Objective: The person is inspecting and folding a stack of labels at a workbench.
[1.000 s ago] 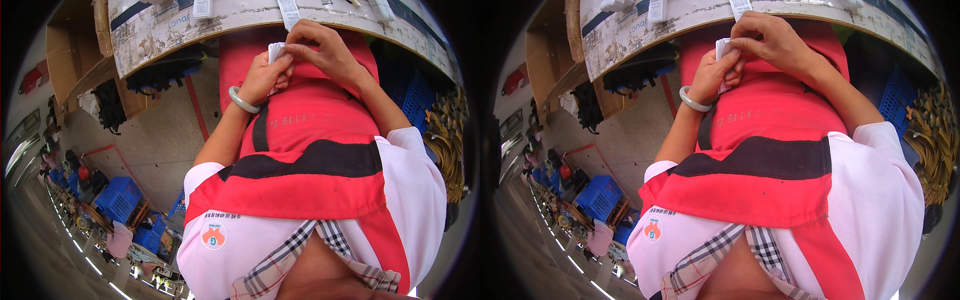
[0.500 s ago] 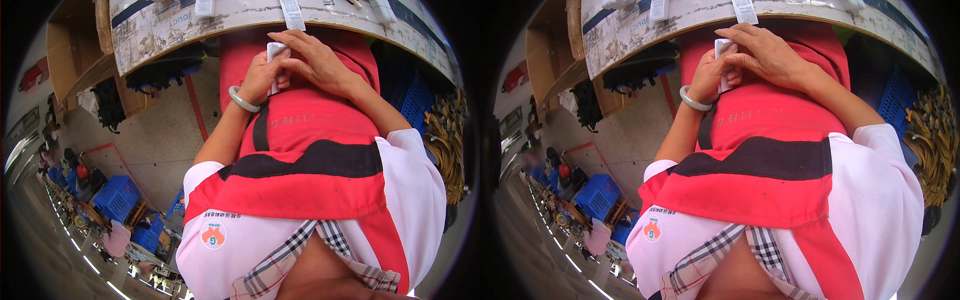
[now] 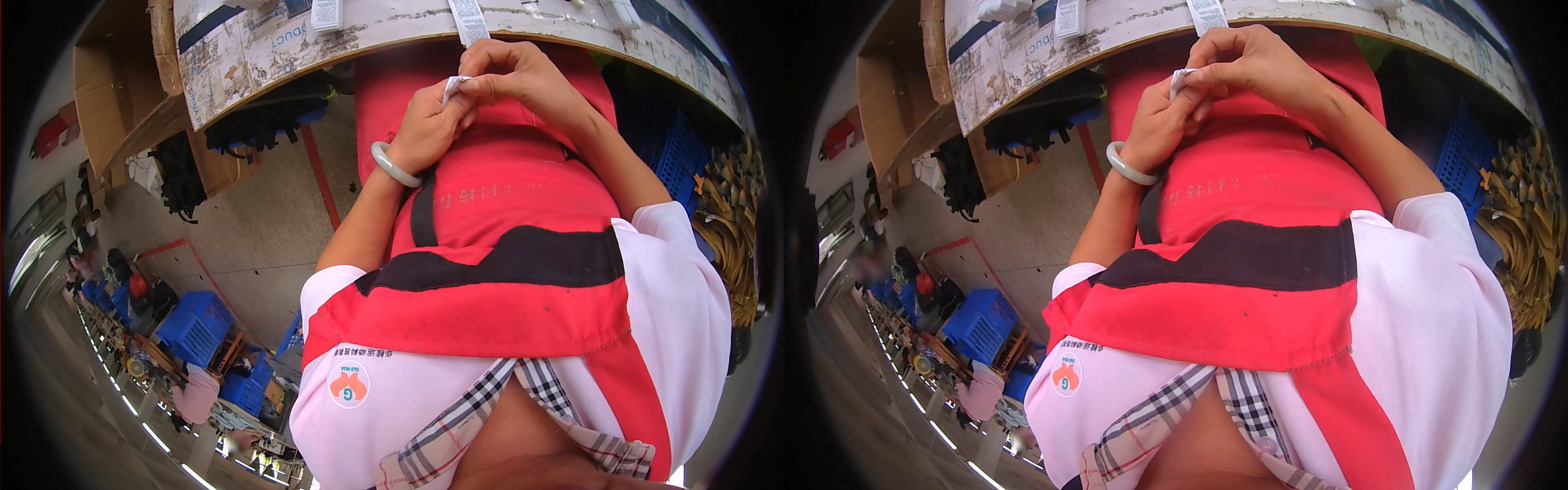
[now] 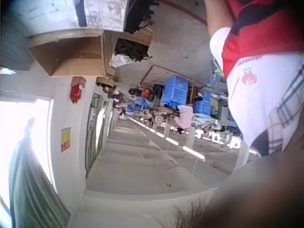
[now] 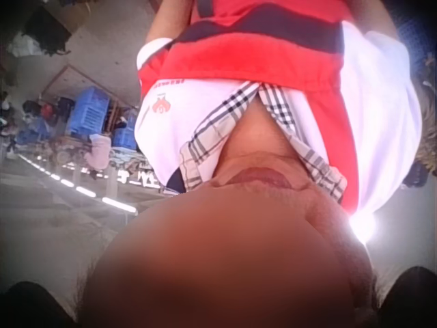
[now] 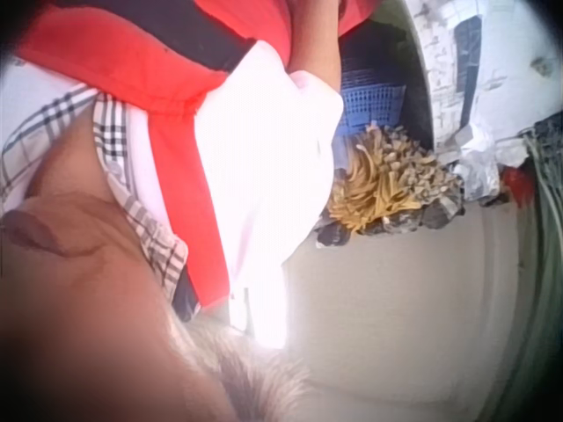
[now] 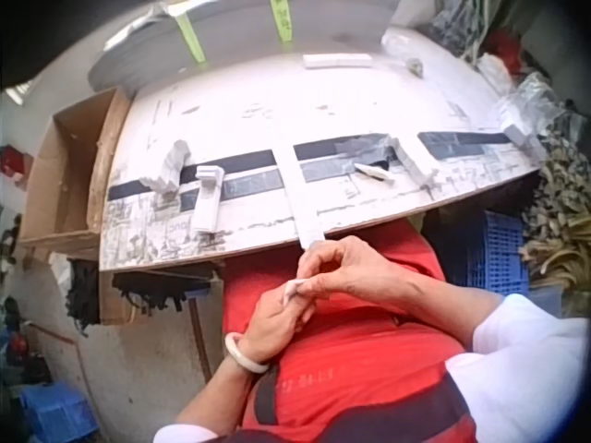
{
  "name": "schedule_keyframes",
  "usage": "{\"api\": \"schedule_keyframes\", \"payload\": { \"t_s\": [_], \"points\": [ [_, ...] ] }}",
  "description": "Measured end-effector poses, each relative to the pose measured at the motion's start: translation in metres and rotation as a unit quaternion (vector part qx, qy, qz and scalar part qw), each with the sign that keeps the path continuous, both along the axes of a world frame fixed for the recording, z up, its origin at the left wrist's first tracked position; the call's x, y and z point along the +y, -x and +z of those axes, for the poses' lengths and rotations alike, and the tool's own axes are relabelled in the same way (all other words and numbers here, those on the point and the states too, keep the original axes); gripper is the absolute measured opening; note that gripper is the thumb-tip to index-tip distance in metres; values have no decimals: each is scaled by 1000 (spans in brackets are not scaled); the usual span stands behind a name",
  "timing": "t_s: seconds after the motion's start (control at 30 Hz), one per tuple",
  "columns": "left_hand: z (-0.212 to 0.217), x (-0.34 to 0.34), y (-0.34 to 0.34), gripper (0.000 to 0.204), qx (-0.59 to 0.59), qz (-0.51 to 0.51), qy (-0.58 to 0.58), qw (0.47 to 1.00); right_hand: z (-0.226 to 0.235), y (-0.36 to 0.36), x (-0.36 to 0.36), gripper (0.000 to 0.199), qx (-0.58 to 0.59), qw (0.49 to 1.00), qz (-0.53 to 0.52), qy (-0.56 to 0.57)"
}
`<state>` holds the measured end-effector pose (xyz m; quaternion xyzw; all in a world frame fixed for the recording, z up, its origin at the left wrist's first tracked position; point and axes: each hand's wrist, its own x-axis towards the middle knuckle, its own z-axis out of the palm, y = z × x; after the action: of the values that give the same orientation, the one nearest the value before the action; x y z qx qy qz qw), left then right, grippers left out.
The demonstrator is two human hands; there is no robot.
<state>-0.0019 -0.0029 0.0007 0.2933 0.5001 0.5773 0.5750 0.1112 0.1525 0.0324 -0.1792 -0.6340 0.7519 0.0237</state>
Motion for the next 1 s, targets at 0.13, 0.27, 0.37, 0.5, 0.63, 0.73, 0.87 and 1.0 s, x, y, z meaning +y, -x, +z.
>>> {"api": "schedule_keyframes", "payload": {
  "t_s": [0.13, 0.27, 0.37, 0.5, 0.63, 0.73, 0.87, 1.0],
  "points": [
    [2, 1, 0, 27, -4, -16, 21, 1000, -9, -1, 1, 15, -34, 999, -2, 15],
    [-1, -2, 1, 23, -203, 35, 48, 977, -2, -2, -10, 34, 39, 990, 9, -138],
    [-4, -2, 2, 24, -206, 63, 47, 975, 2, -4, -20, 52, 75, 926, 42, -367],
    [-7, -3, 1, 22, -165, 70, 49, 983, 1, -3, -21, 44, 59, 937, 50, -341],
    [-2, -3, 5, 22, -146, 17, 51, 988, -1, 2, -8, 31, 34, 995, 39, -87],
    [2, 1, 4, 23, -58, -26, 32, 998, -5, 1, 1, 24, 7, 999, 9, -49],
    [0, 2, 8, 23, -30, -59, 39, 997, -10, 0, -2, 18, -14, 999, -23, -35],
    [8, 2, 7, 24, -132, -17, 78, 988, -5, 2, -6, 26, -6, 998, -29, -52]
  ]
}}
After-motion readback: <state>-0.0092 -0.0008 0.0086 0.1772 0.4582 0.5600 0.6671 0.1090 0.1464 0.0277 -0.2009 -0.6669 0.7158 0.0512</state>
